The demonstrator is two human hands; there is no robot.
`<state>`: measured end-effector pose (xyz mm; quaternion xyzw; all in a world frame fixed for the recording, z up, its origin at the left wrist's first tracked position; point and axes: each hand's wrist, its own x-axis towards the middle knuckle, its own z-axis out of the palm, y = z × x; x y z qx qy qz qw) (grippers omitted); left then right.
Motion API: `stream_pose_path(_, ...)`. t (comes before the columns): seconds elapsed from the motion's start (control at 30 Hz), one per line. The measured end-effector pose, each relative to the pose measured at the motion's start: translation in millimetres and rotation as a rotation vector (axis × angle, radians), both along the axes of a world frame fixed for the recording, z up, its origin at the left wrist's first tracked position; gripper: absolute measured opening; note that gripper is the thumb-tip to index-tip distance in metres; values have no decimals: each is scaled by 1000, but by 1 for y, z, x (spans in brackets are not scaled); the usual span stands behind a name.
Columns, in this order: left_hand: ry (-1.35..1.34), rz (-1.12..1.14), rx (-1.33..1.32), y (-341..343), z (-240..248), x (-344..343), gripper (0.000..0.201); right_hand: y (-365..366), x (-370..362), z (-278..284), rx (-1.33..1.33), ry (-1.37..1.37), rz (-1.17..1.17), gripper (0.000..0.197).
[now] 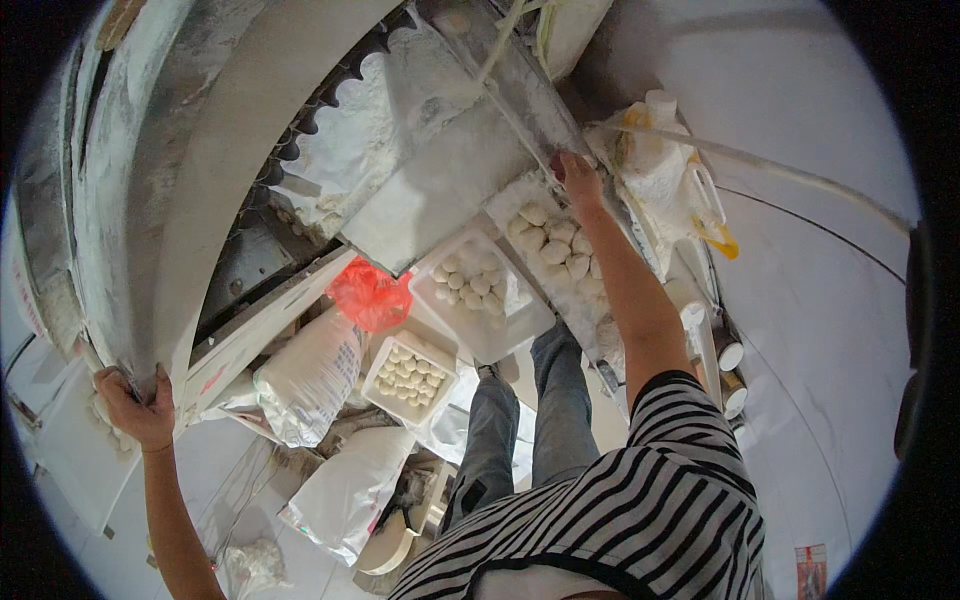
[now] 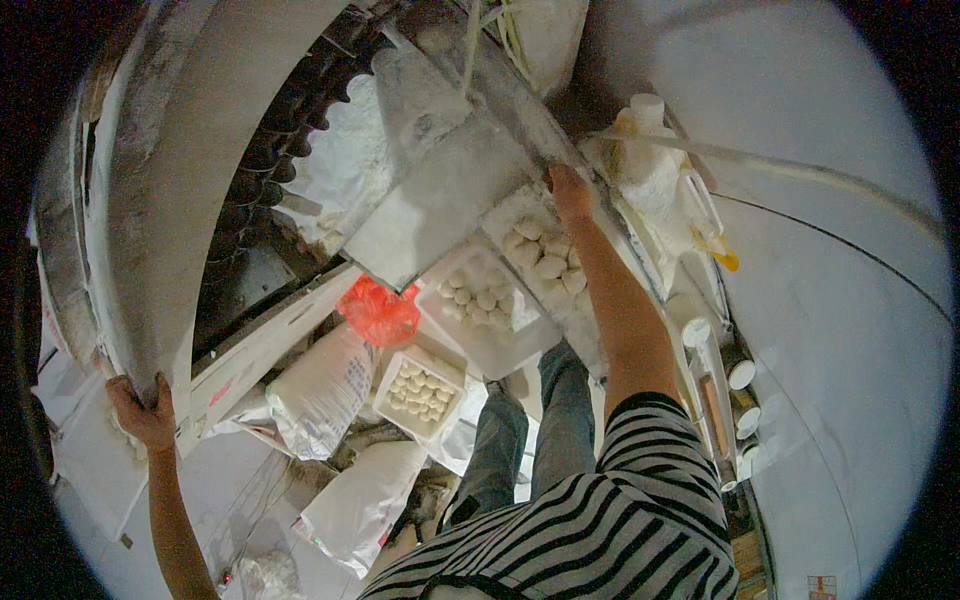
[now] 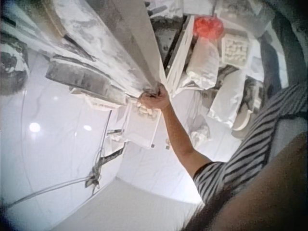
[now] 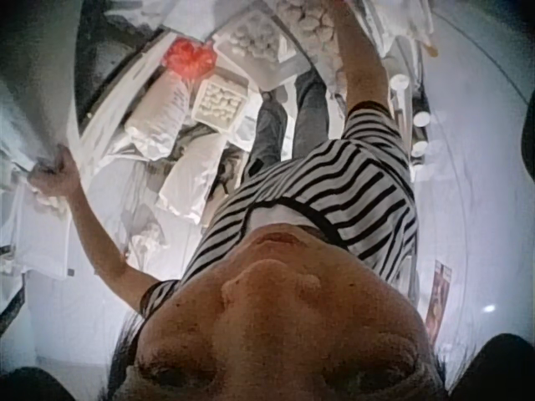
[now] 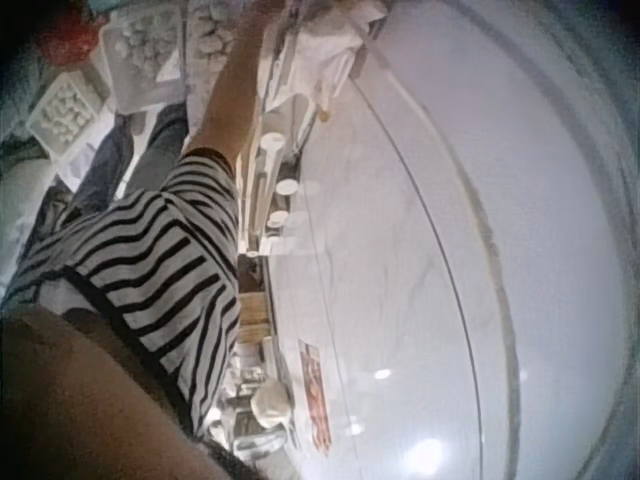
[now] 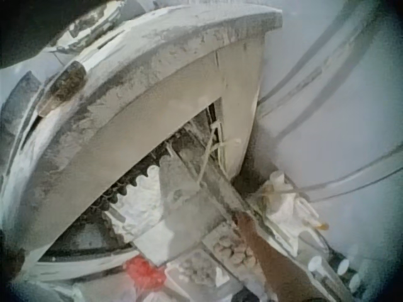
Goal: The person operates a dough-processing machine, feeding dough pieces into the hopper and collecting the formed dough balls from the output tray. They repeatedly transfer the dough balls into a white container.
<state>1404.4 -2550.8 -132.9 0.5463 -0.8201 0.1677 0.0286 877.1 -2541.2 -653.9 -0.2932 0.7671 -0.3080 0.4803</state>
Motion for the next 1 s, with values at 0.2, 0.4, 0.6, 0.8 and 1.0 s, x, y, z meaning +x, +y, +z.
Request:
stream_pose_path(0.2, -14, 8, 1, 2, 1, 4, 43, -29, -1, -24, 89, -825, -570, 33)
stream_pose_path(0.4, -23, -9, -5, 0, 0, 3, 44, -41, -4, 13, -67, -1077, -635, 27)
stream_pose_path(0.6, -26, -31, -26, 1, 1, 0, 44, -46, -9, 26, -50, -1224, -679, 22)
stream_pose_path(0.8, -7, -11, -11, 1, 1, 3, 43, -53, -10, 0, 2, -1134, -604, 20)
stream_pose_path(1.0, 28, -39, 13, 0, 3, -1, 43, -68, -5, 3, 29, -1027, -542, 18)
